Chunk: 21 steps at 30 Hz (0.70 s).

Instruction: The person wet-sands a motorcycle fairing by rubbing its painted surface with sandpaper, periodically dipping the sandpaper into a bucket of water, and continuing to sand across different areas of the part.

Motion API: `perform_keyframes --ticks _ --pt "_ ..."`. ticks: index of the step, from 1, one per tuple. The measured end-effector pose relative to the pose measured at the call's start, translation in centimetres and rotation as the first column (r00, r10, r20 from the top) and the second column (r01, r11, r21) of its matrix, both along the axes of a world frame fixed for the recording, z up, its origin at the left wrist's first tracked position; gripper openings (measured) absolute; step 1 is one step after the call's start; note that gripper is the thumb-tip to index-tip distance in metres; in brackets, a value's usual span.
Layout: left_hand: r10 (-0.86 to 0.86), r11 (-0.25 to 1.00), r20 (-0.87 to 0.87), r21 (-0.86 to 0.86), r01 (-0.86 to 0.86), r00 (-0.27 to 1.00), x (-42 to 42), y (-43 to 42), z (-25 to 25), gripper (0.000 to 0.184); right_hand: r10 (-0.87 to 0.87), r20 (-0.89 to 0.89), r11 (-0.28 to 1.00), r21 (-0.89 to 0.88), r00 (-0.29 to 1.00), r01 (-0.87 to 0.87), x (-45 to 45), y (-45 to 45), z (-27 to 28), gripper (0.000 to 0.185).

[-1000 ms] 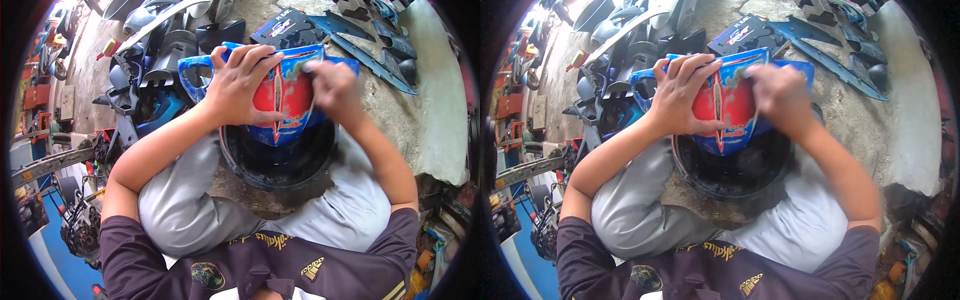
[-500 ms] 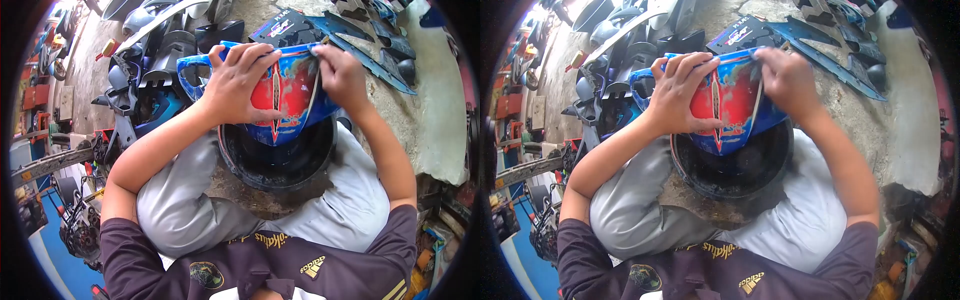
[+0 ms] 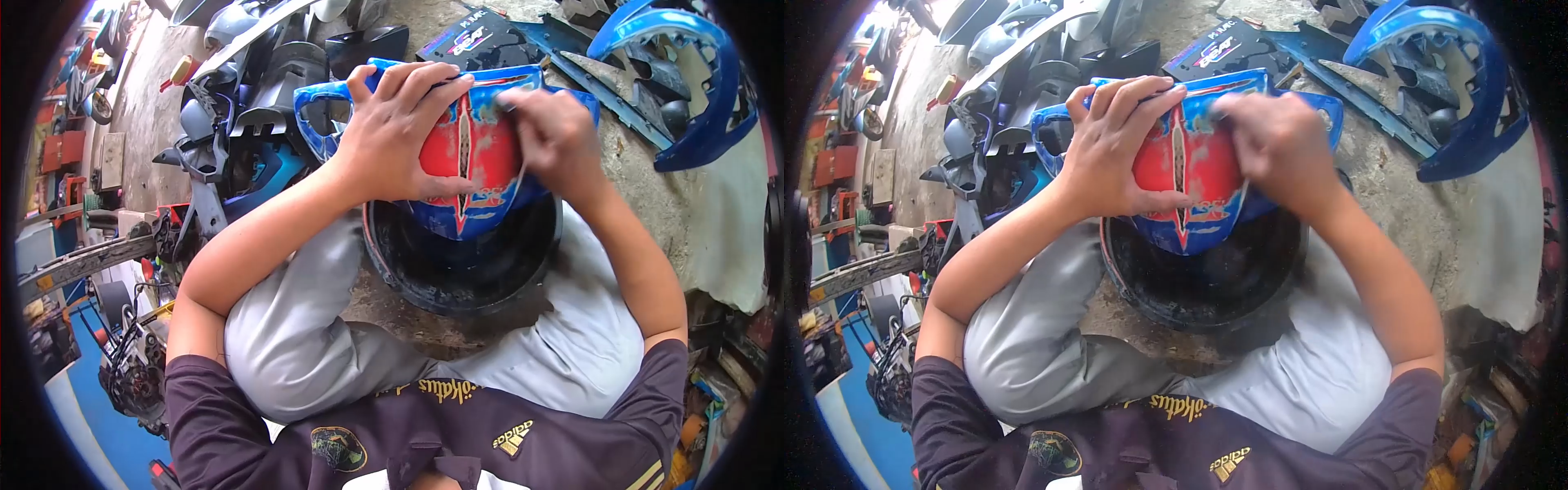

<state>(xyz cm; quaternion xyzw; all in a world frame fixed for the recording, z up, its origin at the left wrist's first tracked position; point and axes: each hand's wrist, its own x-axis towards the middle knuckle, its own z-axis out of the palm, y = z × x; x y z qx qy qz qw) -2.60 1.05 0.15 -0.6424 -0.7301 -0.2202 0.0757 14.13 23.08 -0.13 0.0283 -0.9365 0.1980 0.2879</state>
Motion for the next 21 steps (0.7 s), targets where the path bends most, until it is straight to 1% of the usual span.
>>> perform_keyframes --ticks 1,3,6,7,9,11,12,13,15,17,18,21 --pt "-0.005 1.0 0.006 0.003 0.005 1.0 -0.1 0.0 0.0 0.121 -0.099 -0.074 0.995 -0.029 0.992 0.097 -0.3 0.8 -0.6 0.025" --pt "-0.015 1.0 0.023 0.011 0.015 1.0 0.1 0.0 0.0 0.122 -0.146 -0.137 0.989 -0.044 0.98 0.141 -0.3 1.8 -1.0 0.026" --pt "-0.018 1.0 0.01 0.021 0.018 1.0 0.2 0.0 -0.1 0.122 0.027 -0.021 0.999 0.025 0.999 -0.026 1.5 -0.6 -0.1 0.027" --pt "-0.015 1.0 0.005 0.022 0.015 1.0 0.2 -0.1 -0.2 0.122 0.1 0.06 0.99 0.09 0.993 -0.105 1.9 -1.6 0.4 0.028" --pt "-0.016 0.999 0.009 0.028 0.016 1.0 0.1 -0.3 -0.3 0.121 0.115 0.065 0.985 0.121 0.991 -0.122 1.6 -1.8 0.5 0.028" --pt "-0.014 1.0 0.016 0.023 0.014 1.0 0.0 -0.4 -0.4 0.12 -0.009 -0.011 0.998 0.056 1.0 0.009 0.8 0.2 -0.4 0.026" --pt "-0.013 1.0 0.023 0.02 0.012 1.0 -0.2 -0.2 -0.3 0.12 -0.104 -0.017 0.994 0.014 0.994 0.104 0.4 1.2 -0.4 0.025" --pt "-0.011 1.0 0.029 0.02 0.011 1.0 -0.2 -0.1 -0.2 0.12 -0.157 -0.037 0.987 -0.049 0.987 0.155 0.1 2.0 -0.7 0.024" --pt "-0.015 1.0 0.022 0.022 0.014 1.0 -0.1 0.0 0.0 0.12 -0.157 -0.038 0.987 -0.021 0.987 0.157 0.5 1.3 -0.8 0.027" --pt "-0.022 1.0 0.02 0.02 0.021 1.0 0.1 -0.2 -0.2 0.121 0.028 -0.006 0.999 0.04 1.0 -0.028 1.9 -0.7 -0.3 0.03" --pt "-0.024 0.999 0.01 0.026 0.023 1.0 0.2 -0.2 -0.3 0.122 0.073 0.093 0.993 0.082 0.993 -0.081 2.4 -1.6 -0.2 0.033" --pt "-0.027 0.999 0.0 0.034 0.027 1.0 0.1 -0.4 -0.6 0.122 -0.011 0.068 0.996 0.087 0.998 0.005 1.9 0.4 -0.2 0.03"
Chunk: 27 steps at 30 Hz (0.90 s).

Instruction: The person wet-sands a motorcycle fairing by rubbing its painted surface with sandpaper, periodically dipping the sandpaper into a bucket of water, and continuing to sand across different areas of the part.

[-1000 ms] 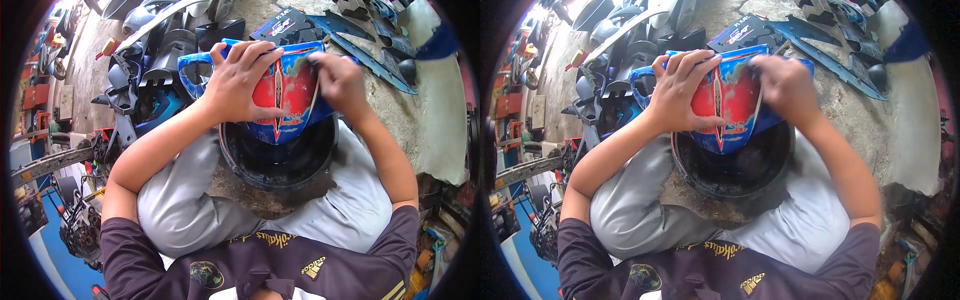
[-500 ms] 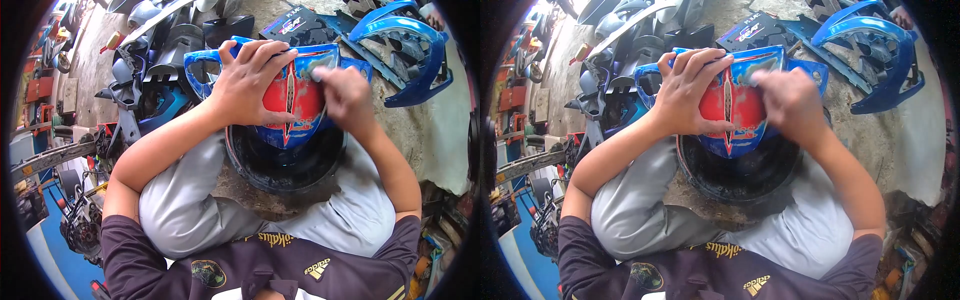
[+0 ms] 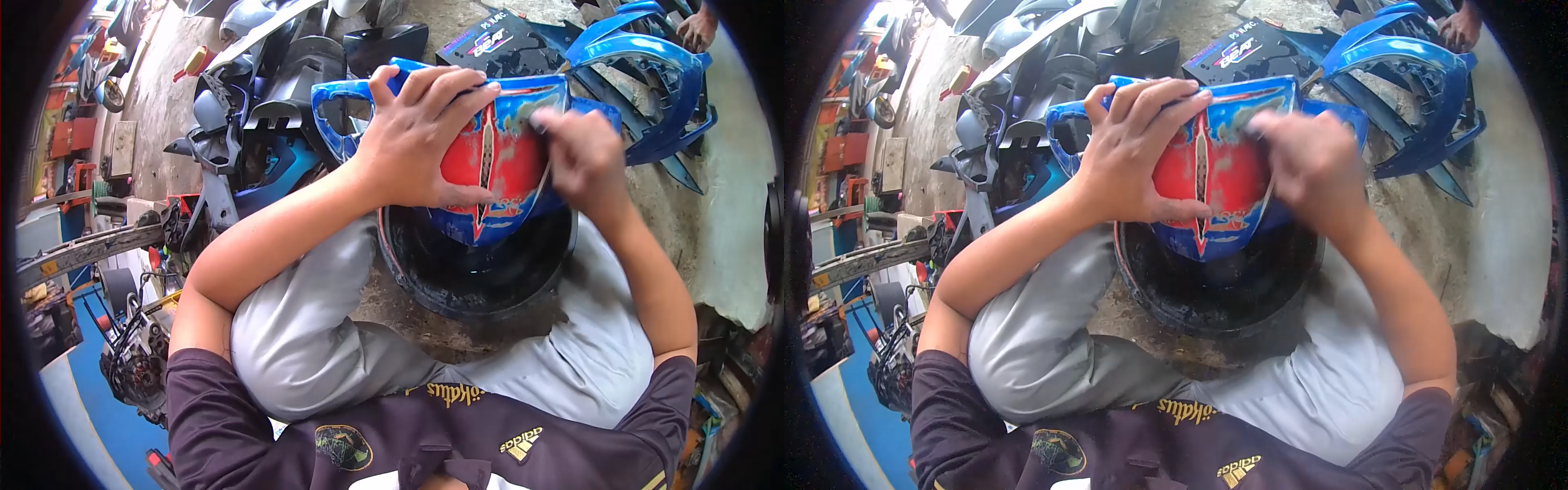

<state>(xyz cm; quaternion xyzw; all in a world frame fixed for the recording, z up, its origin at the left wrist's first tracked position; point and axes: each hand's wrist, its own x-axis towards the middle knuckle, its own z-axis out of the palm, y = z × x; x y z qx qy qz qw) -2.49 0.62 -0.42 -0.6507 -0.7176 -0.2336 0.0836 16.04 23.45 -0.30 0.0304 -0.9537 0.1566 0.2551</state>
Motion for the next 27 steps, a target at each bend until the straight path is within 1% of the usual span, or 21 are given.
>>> perform_keyframes --ticks 1,2,4,5,6,8,10,11,14,15,16,17,18,20,21,24,25,26,27 --pt "0.01 1.0 0.005 -0.003 -0.01 1.0 0.0 0.1 0.1 0.121 -0.121 -0.068 0.992 -0.054 0.99 0.118 -0.4 0.8 -0.7 0.028" --pt "0.012 1.0 0.007 -0.012 -0.012 1.0 0.0 0.0 0.2 0.121 -0.195 -0.055 0.974 -0.13 0.979 0.186 -0.5 1.7 -0.9 0.027" --pt "0.011 1.0 0.01 -0.012 -0.011 1.0 0.0 0.4 0.5 0.121 -0.167 -0.078 0.985 -0.061 0.983 0.162 -0.1 0.2 -0.7 0.029" --pt "0.016 1.0 0.007 -0.008 -0.016 1.0 0.0 0.4 0.6 0.121 -0.047 -0.046 0.997 -0.062 0.998 0.044 0.1 -0.8 -0.5 0.03" --pt "0.019 1.0 0.004 -0.007 -0.019 1.0 0.1 0.5 0.6 0.12 0.067 -0.056 0.997 -0.046 0.996 -0.07 0.1 -1.8 -0.3 0.032" --pt "0.029 0.999 -0.013 -0.014 -0.029 1.0 0.0 0.4 0.6 0.12 0.09 0.014 0.995 0.042 0.996 -0.091 -0.1 -1.8 0.5 0.031" --pt "0.019 1.0 0.001 -0.017 -0.019 1.0 -0.3 0.3 0.5 0.119 -0.113 -0.057 0.99 -0.093 0.992 0.108 -0.5 0.0 -0.6 0.029" --pt "0.017 1.0 0.004 -0.019 -0.017 1.0 -0.3 0.4 0.5 0.119 -0.191 -0.087 0.958 -0.232 0.978 0.167 -0.9 0.9 -1.4 0.027" --pt "0.014 1.0 0.005 -0.007 -0.014 1.0 -0.1 0.5 0.8 0.118 -0.081 -0.065 0.984 -0.163 0.995 0.07 -0.3 -1.7 -0.4 0.025" --pt "0.011 1.0 0.003 0.001 -0.011 1.0 0.0 0.5 0.7 0.118 0.046 -0.009 0.996 -0.077 0.999 -0.046 -0.3 -2.9 0.5 0.024" --pt "0.005 1.0 0.005 0.007 -0.005 1.0 0.1 0.4 0.5 0.118 0.092 0.079 0.995 0.019 0.993 -0.094 -0.4 -3.5 1.1 0.024" --pt "0.011 1.0 0.003 0.013 -0.011 1.0 0.0 0.5 0.3 0.118 0.085 0.037 0.996 0.019 0.996 -0.085 -0.7 -3.1 1.3 0.024" --pt "0.013 1.0 0.009 0.009 -0.013 1.0 -0.1 0.5 0.3 0.118 0.074 -0.003 0.997 0.015 0.997 -0.074 -1.2 -2.4 1.1 0.025" --pt "0.021 1.0 0.021 -0.003 -0.021 1.0 -0.4 0.6 0.4 0.118 -0.13 -0.093 0.989 -0.081 0.987 0.123 -1.6 0.1 -0.5 0.026" --pt "0.016 1.0 0.022 0.003 -0.017 1.0 -0.4 0.6 0.4 0.119 -0.209 -0.1 0.96 -0.211 0.973 0.184 -1.9 0.8 -0.7 0.028" --pt "0.02 1.0 0.012 0.002 -0.02 1.0 -0.1 0.5 0.5 0.118 -0.109 -0.044 0.993 -0.051 0.993 0.107 -0.5 -0.7 -0.3 0.029" --pt "0.022 1.0 0.008 0.002 -0.022 1.0 0.0 0.6 0.5 0.117 0.048 -0.085 0.999 0.002 0.995 -0.048 -0.6 -1.7 0.3 0.029" --pt "0.026 1.0 0.002 0.0 -0.026 1.0 0.0 0.5 0.5 0.117 0.132 -0.016 0.991 0.032 0.991 -0.131 -0.6 -2.6 0.7 0.029" --pt "0.032 0.999 -0.002 -0.005 -0.032 0.999 0.1 0.4 0.5 0.117 0.151 0.009 0.988 0.012 0.989 -0.151 -0.5 -2.4 0.7 0.029"
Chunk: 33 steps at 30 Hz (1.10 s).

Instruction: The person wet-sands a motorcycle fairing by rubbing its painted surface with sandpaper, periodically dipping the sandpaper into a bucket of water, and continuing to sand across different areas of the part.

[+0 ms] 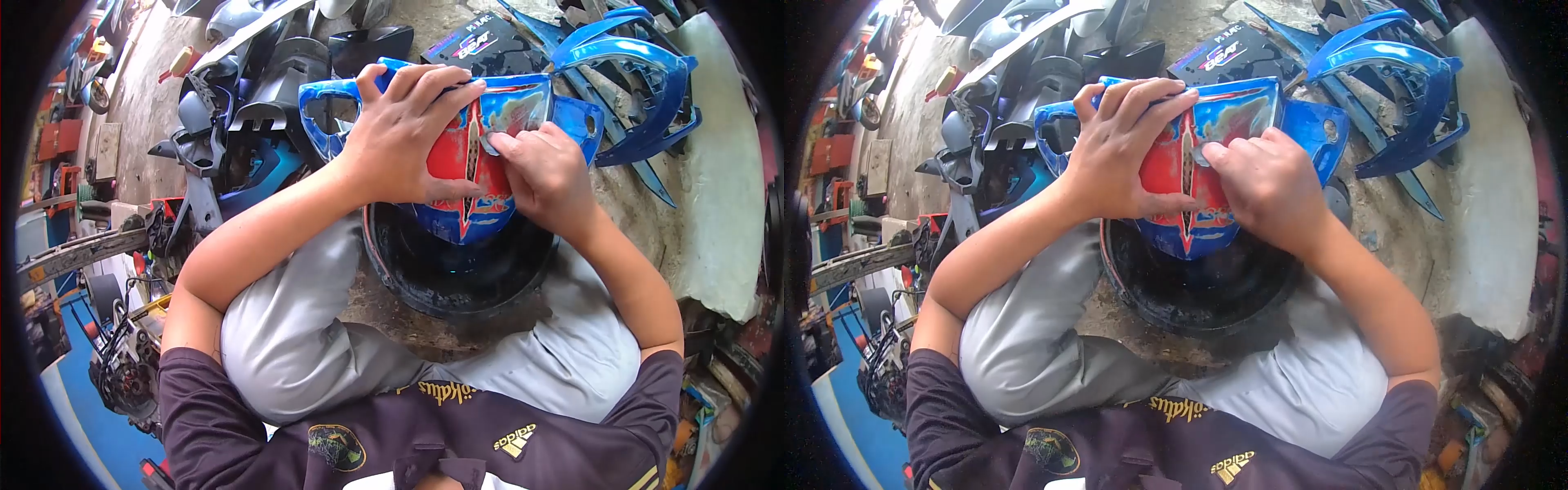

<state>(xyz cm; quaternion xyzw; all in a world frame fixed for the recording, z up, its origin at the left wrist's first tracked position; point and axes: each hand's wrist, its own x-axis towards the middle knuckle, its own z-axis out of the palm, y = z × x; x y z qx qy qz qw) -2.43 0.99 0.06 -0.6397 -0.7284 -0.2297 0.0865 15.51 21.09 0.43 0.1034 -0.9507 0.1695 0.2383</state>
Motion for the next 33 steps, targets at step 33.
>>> perform_keyframes --ticks 33 --pt "-0.002 1.0 0.019 -0.021 0.003 1.0 -0.1 0.7 0.0 0.118 -0.348 0.024 0.883 -0.328 0.937 0.336 -0.3 3.9 -0.5 0.025"
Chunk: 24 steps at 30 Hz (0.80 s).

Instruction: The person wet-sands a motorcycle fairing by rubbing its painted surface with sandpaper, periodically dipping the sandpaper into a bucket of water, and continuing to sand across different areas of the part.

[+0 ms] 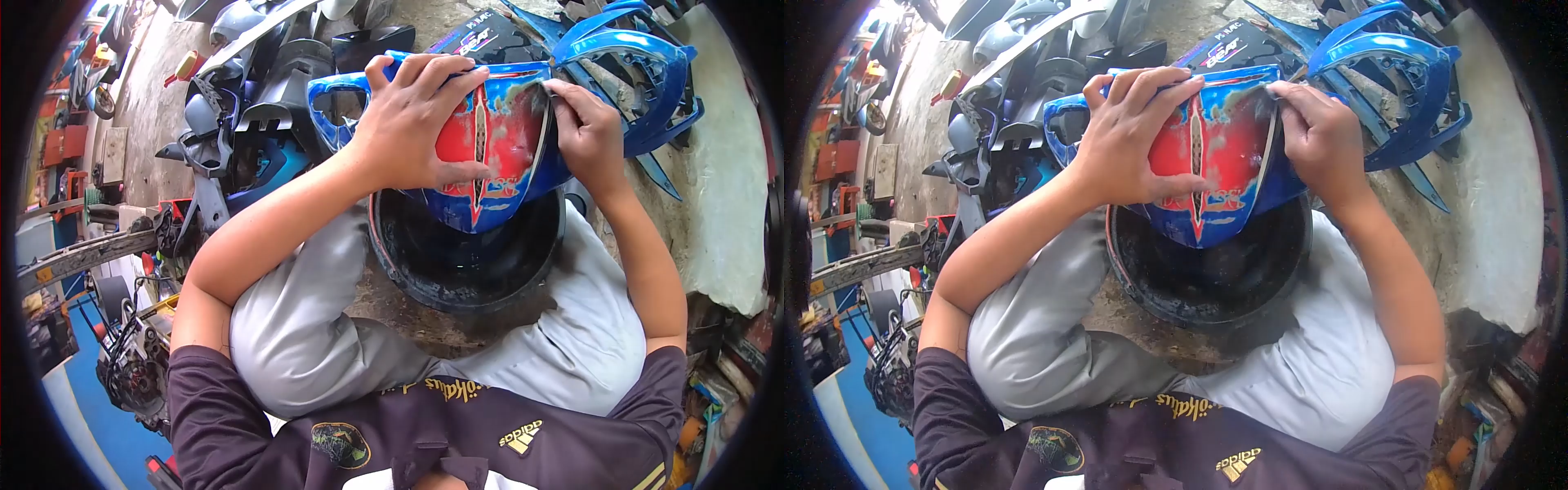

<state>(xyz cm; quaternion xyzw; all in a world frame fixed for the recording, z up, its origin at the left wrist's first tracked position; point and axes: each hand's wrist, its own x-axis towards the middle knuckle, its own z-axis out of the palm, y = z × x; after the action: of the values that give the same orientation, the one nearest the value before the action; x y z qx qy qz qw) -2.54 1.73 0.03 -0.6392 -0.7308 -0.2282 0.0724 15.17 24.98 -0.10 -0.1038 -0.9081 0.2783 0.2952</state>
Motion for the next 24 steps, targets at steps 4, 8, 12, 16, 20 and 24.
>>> perform_keyframes --ticks 4,8,12,16,20,24 --pt "-0.018 0.999 0.004 0.032 0.018 1.0 0.3 -0.1 0.2 0.116 0.249 0.156 0.929 0.24 0.956 -0.282 0.7 -4.0 0.7 0.025" --pt "-0.005 1.0 0.013 0.01 0.004 1.0 -0.3 0.1 0.1 0.117 0.026 -0.071 0.995 0.096 0.997 -0.019 -0.8 -1.0 -1.2 0.022" --pt "-0.011 1.0 0.008 0.011 0.011 1.0 0.0 0.2 0.4 0.118 0.216 -0.015 0.958 0.198 0.976 -0.208 -0.7 -4.0 0.4 0.023" --pt "-0.01 1.0 -0.008 0.017 0.01 1.0 -0.2 0.0 0.1 0.119 0.15 0.023 0.968 0.2 0.988 -0.151 -0.9 -2.1 0.4 0.024" --pt "-0.004 1.0 0.001 0.017 0.004 1.0 0.0 0.2 0.3 0.117 0.082 0.012 0.994 0.067 0.997 -0.082 -0.4 -2.5 0.4 0.024" --pt "0.003 0.999 -0.011 0.037 -0.002 1.0 0.0 0.1 0.1 0.115 0.253 0.206 0.908 0.287 0.945 -0.305 -0.4 -4.1 1.4 0.027"
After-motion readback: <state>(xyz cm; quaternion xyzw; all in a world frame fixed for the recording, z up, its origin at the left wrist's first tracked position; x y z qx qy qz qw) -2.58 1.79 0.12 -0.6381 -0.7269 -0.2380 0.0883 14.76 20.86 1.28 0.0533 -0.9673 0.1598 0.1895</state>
